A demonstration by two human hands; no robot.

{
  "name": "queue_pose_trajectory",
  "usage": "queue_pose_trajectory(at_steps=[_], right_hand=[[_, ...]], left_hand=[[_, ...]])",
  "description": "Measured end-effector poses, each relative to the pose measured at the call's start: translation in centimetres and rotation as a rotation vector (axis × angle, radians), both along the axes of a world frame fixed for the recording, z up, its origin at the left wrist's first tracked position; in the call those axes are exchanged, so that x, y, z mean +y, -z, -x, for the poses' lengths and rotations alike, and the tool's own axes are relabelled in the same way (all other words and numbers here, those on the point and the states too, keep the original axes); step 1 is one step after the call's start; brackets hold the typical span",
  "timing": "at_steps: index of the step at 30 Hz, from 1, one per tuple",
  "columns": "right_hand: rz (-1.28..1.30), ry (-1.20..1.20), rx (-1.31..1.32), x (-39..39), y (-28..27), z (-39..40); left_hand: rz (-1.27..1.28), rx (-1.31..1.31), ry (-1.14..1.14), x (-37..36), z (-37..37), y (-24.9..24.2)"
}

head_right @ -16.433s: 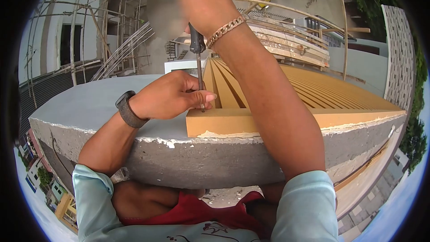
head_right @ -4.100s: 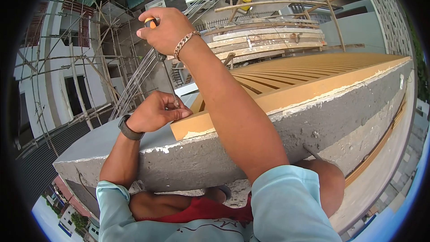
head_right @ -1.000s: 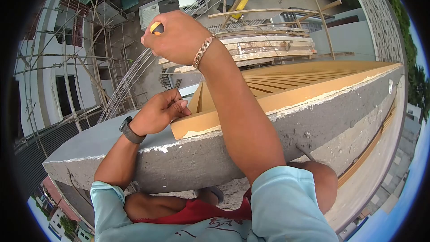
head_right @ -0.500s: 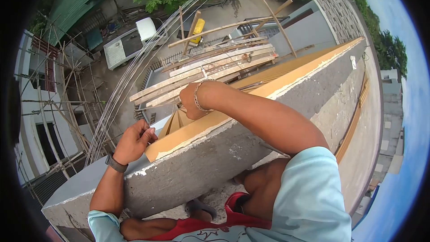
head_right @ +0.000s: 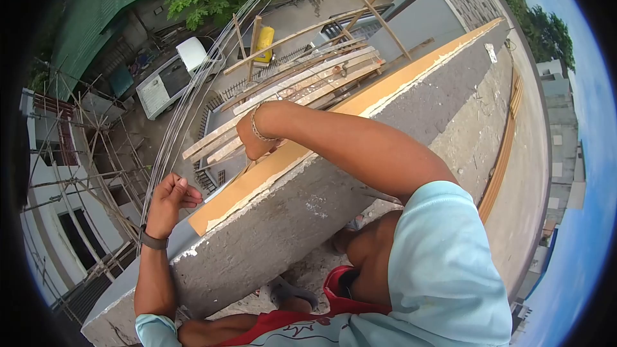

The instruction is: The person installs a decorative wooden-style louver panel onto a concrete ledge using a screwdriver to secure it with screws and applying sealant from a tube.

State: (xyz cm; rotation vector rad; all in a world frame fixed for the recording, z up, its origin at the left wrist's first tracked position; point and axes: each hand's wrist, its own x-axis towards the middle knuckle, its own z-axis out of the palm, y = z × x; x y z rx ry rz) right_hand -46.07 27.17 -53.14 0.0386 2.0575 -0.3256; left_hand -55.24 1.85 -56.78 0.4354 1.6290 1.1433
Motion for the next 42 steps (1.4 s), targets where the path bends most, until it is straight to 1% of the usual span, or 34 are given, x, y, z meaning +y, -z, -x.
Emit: queue_pose_trajectory(at_steps=[1, 3, 4, 5, 7, 9, 11, 13, 15, 16, 17, 19, 20, 21, 22, 23, 24, 25, 26, 27, 28, 30, 33, 34, 36, 39, 42], right_hand=[[0.017, -0.011, 0.002, 0.2, 0.3, 0.0], [-0.004, 0.071, 0.006, 0.7, 0.1, -0.4], [-0.013, 0.1, -0.057, 0.9, -0.7, -0.2], [-0.004, 0.094, -0.053, 1.3, -0.3, -0.4], [-0.024, 0.128, 0.056, 1.9, 0.2, -0.8], [-0.029, 0.145, 0.057, 2.9, 0.2, -0.9], [0.004, 0.245, 0.175, 4.1, -0.4, -1.0], [-0.011, 0.259, 0.178, 4.7, -2.6, -0.7], [-0.001, 0.302, 0.318, 5.4, -4.4, -1.0], [-0.001, 0.313, 0.395, 5.6, -5.2, -1.3], [-0.001, 0.314, 0.396, 5.8, -6.1, -1.5], [0.022, 0.275, 0.522, 6.2, -7.6, -1.9], [0.026, 0.273, 0.517, 6.4, -8.1, -2.2], [0.045, 0.295, 0.58, 6.6, -8.8, -2.6], [0.066, 0.318, 0.64, 6.9, -9.3, -3.2], [0.077, 0.317, 0.624, 7.2, -9.8, -3.9], [0.094, 0.396, 0.678, 7.4, -10.4, -4.9], [0.108, 0.471, 0.733, 7.7, -11.5, -5.7], [0.105, 0.579, 0.697, 7.7, -13.2, -7.0], [0.113, 0.608, 0.703, 7.9, -14.6, -8.5], [0.119, 0.644, 0.708, 8.0, -16.2, -10.5], [0.174, 0.861, 0.642, 8.3, -20.0, -14.6], [0.18, 1.114, 0.508, 8.5, -25.5, -21.0], [0.174, 1.194, 0.442, 8.4, -27.4, -23.0], [0.147, 1.266, 0.37, 7.5, -30.2, -27.2], [0.134, 1.334, 0.289, 5.2, -34.9, -32.0], [0.147, 1.43, 0.246, 4.4, -37.5, -36.6]], left_hand=[[-0.028, -0.004, -0.009, -0.1, 0.1, 0.2], [-0.021, 0.019, -0.009, 0.0, 0.2, 0.0], [-0.042, 0.041, -0.021, 0.1, 0.2, -0.1], [-0.065, 0.062, -0.031, 0.1, 0.3, 0.0], [-0.055, 0.065, -0.003, -0.1, 0.4, 0.2], [-0.067, 0.058, -0.025, 0.0, 0.3, 0.1], [-0.071, 0.025, -0.047, -0.1, 0.4, 0.4], [-0.079, -0.009, -0.071, -0.2, 0.6, 0.5], [-0.076, -0.101, -0.118, -0.3, 0.7, 0.6], [-0.077, -0.1, -0.117, -0.3, 0.8, 0.6], [-0.06, -0.102, -0.124, -0.4, 0.8, 0.7], [-0.042, -0.106, -0.13, -0.5, 1.2, 1.2], [-0.009, -0.068, -0.092, -0.7, 1.3, 1.7], [0.024, -0.033, -0.057, -0.9, 1.4, 2.0], [0.03, -0.043, -0.065, -0.8, 1.5, 2.3], [0.073, -0.002, -0.12, -0.7, 1.6, 2.4], [0.121, 0.038, -0.174, -1.0, 1.7, 2.3], [0.134, 0.025, -0.184, -1.8, 2.2, 2.5], [0.13, 0.125, -0.248, -2.8, 2.9, 2.6], [0.126, 0.227, -0.304, -3.5, 3.3, 2.1], [0.139, 0.215, -0.298, -4.1, 3.2, 0.6], [0.159, 0.236, -0.508, -5.2, 2.2, -3.7], [0.255, 0.174, -0.517, -6.9, -1.4, -8.8], [0.29, 0.125, -0.48, -7.2, -3.1, -10.7], [0.35, 0.075, -0.404, -8.5, -6.4, -12.7], [0.393, 0.146, -0.274, -9.8, -11.5, -15.3], [0.412, 0.188, -0.256, -8.7, -16.3, -18.6]])
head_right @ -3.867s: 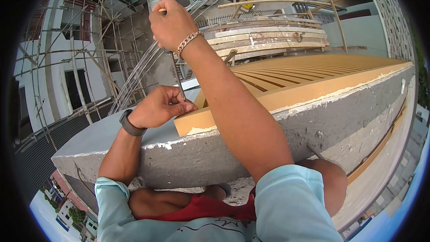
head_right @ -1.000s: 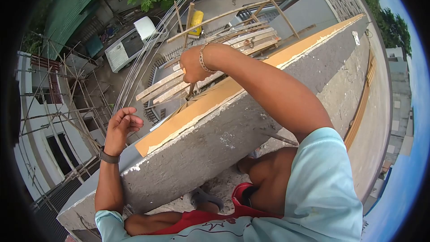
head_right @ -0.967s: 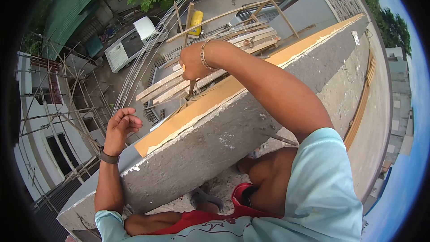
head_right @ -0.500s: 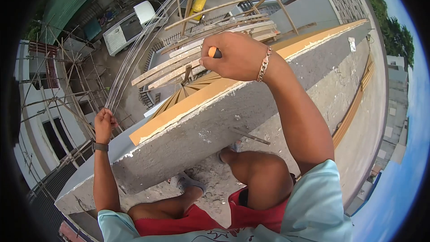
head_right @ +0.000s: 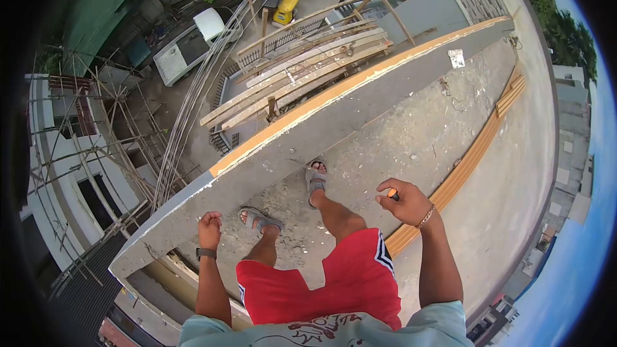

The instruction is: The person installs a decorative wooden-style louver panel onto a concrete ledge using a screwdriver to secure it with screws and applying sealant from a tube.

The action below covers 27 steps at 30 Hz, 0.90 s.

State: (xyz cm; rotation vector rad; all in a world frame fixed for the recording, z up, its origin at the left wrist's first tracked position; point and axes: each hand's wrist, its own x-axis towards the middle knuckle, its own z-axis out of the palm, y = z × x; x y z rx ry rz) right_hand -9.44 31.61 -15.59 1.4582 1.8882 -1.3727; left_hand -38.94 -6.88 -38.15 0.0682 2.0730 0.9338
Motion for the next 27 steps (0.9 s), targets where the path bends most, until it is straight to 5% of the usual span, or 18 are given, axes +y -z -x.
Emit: queue_pose_trajectory(at_steps=[5, 11, 15, 17, 21, 27], right_hand=[[-0.153, 0.073, 0.158, 3.9, -3.1, -7.7], [0.172, 0.44, 0.325, 17.8, 2.9, -14.2], [0.143, 0.346, 0.413, 24.7, 5.4, -15.1], [0.169, 0.411, 0.484, 28.2, 4.8, -15.2], [0.13, 0.531, 0.568, 31.7, 5.1, -14.3], [0.347, 0.589, 0.695, 32.0, 7.1, -10.7]], left_hand=[[-0.119, 0.05, -0.101, 8.3, -4.4, -3.7], [-0.123, 0.224, -0.101, 22.7, -9.0, -2.9], [-0.15, 0.412, -0.032, 28.9, -14.6, -2.7], [-0.034, 0.451, 0.191, 31.9, -16.7, -3.7], [0.031, 0.328, 0.027, 33.5, -17.9, -4.1], [0.309, 0.421, 0.226, 34.5, -14.8, -1.6]])
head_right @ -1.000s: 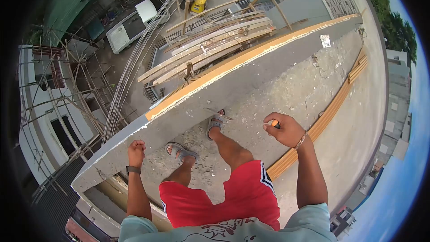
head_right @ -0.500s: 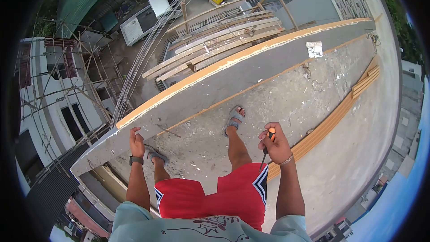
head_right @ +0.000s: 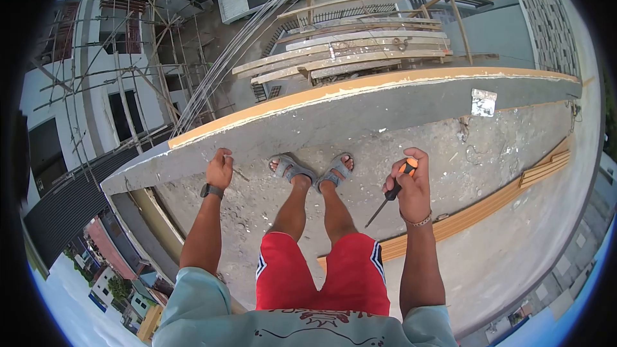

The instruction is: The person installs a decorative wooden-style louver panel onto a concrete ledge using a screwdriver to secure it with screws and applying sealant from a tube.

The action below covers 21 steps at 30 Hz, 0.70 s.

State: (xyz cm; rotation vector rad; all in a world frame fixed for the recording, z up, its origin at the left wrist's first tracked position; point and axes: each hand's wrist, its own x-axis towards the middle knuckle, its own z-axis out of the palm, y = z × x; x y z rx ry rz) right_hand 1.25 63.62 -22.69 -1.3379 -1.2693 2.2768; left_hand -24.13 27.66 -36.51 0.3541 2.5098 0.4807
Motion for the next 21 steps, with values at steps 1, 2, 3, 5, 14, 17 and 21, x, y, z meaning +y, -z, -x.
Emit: queue_pose_trajectory(at_steps=[1, 2, 3, 5, 14, 17, 21], right_hand=[[0.007, -0.024, -0.011, -0.2, 0.4, 0.6], [0.003, -0.032, -0.011, -0.5, 0.8, 1.1], [-0.003, -0.052, -0.012, -0.6, 1.2, 1.6], [-0.007, -0.073, -0.019, -0.9, 2.1, 2.6], [-0.027, -0.123, -0.097, -2.7, 8.4, 4.8], [-0.005, -0.104, -0.082, -3.1, 9.7, 6.7], [0.0, -0.123, -0.034, -3.6, 11.6, 10.9]], left_hand=[[0.015, 0.023, 0.017, 0.3, 0.7, 0.8], [0.028, 0.046, 0.035, 0.7, 1.5, 1.9], [0.022, 0.047, 0.028, 1.3, 2.4, 3.4], [0.05, 0.238, 0.136, 1.9, 3.8, 6.7], [0.222, 0.362, 0.221, 5.3, 8.7, 15.5], [0.299, 0.345, 0.295, 5.0, 8.7, 16.1], [0.173, 0.398, 0.312, 5.0, 8.9, 16.4]])
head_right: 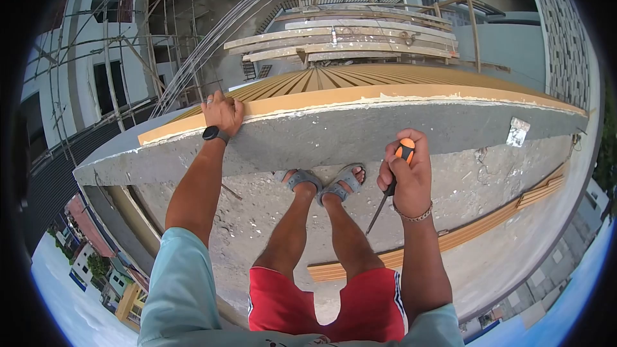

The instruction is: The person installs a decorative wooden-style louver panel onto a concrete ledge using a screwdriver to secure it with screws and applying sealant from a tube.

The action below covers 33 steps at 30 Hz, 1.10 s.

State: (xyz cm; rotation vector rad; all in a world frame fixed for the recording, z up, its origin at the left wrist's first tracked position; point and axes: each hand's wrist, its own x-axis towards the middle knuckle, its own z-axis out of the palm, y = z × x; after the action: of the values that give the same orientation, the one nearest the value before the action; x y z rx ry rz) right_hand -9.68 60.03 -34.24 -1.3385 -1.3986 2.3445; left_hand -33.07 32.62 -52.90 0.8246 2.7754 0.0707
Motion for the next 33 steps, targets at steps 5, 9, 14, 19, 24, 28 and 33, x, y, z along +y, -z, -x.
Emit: queue_pose_trajectory(at_steps=[5, 9, 14, 19, 24, 28, 33], right_hand=[[0.037, 0.064, 0.169, 0.1, 1.4, 7.2], [0.046, 0.119, 0.235, 0.3, 2.9, 13.3], [0.006, 0.143, 0.278, 0.9, 4.8, 17.8], [-0.015, 0.167, 0.204, 1.8, 6.9, 18.2], [0.029, 0.089, 0.004, 1.9, 9.4, 18.1], [0.071, -0.19, -0.273, 0.4, 11.1, 18.2], [-0.376, -0.819, -0.526, -3.7, 15.2, 16.3]], left_hand=[[-0.174, -0.031, -0.051, -0.6, 0.0, 0.8], [-0.152, -0.063, -0.055, -0.5, -0.1, 0.8], [-0.18, -0.094, -0.058, -0.2, -0.1, 0.2], [-0.197, -0.039, -0.033, -0.1, -0.3, 0.2], [-0.157, -0.107, -0.016, -0.2, -0.1, 0.2], [-0.206, -0.08, -0.035, -0.5, -0.3, 0.5], [-0.257, -0.078, -0.041, -1.0, -0.4, 0.9]])
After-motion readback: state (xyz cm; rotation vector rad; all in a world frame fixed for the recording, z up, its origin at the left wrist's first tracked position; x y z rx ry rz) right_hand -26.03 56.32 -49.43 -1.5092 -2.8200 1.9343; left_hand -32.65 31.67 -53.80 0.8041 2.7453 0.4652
